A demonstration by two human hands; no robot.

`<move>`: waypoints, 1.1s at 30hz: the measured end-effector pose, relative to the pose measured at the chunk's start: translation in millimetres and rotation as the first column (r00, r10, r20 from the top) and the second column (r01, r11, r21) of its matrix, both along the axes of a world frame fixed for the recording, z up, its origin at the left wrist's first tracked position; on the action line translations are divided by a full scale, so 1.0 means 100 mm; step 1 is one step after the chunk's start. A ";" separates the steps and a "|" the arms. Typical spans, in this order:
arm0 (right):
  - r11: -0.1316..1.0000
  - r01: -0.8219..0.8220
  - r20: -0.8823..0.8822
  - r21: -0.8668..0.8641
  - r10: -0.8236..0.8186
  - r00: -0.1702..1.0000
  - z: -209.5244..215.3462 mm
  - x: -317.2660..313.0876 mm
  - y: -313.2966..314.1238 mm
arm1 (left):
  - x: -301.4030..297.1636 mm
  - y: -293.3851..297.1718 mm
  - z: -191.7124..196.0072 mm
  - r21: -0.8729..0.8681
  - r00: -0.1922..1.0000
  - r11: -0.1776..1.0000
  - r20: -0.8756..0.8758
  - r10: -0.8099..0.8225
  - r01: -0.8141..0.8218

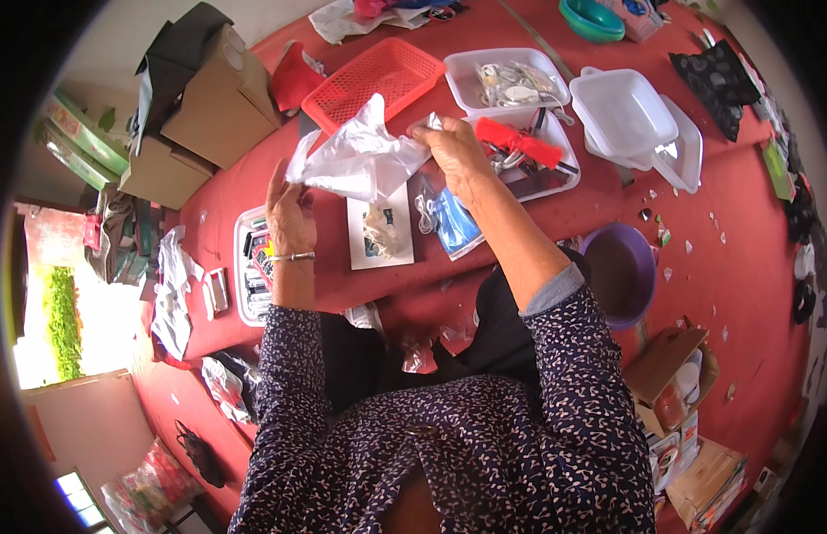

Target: The person sits on a red floor mat and packs small items into clear plastic bags. They handle star-shaped paper cutouts, small metal objects, and printed cards, placing them into bags and arranging them on the floor.

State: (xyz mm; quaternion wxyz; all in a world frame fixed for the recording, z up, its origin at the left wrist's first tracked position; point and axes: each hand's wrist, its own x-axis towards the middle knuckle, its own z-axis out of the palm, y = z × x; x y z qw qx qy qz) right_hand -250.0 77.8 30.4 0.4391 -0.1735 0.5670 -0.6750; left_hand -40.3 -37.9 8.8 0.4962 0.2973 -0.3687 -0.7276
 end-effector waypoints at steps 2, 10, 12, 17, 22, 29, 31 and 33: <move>1.000 0.012 -0.011 0.020 -0.011 1.000 0.12 0.02 0.04 | 0.02 -0.05 -0.02 0.075 0.996 0.996 -0.085 -0.037 0.043; 0.999 0.036 -0.128 0.008 -0.035 0.991 0.07 -0.02 0.01 | 0.11 -0.20 -0.11 0.114 0.970 0.975 -0.174 -0.168 0.189; 0.987 0.159 -0.188 -0.020 -0.160 0.969 -0.02 -0.09 -0.04 | 0.24 -0.22 -0.13 0.086 0.980 0.981 -0.112 -0.164 0.174; 0.919 0.263 -0.442 -0.295 -0.375 0.815 0.03 0.12 -0.15 | 0.35 -0.23 -0.13 0.123 0.979 0.982 -0.164 -0.122 0.143; 0.982 -0.113 -0.601 -0.154 -0.003 0.800 0.06 0.41 -0.22 | 0.38 -0.17 -0.13 -0.010 0.993 0.998 -0.091 -0.070 0.069; 0.901 -0.434 -0.167 0.017 0.430 0.887 -0.15 1.05 -0.30 | 0.17 0.15 -0.16 -0.024 0.985 1.000 0.170 0.013 -0.009; 0.940 -0.340 -0.094 -0.014 0.337 0.937 -0.07 0.97 -0.28 | 0.16 0.16 -0.14 -0.079 0.975 0.996 0.217 0.046 -0.030; 0.959 -0.278 -0.132 -0.053 0.269 0.954 -0.22 0.86 -0.37 | 0.13 0.17 -0.05 -0.109 0.967 0.993 0.246 0.066 -0.041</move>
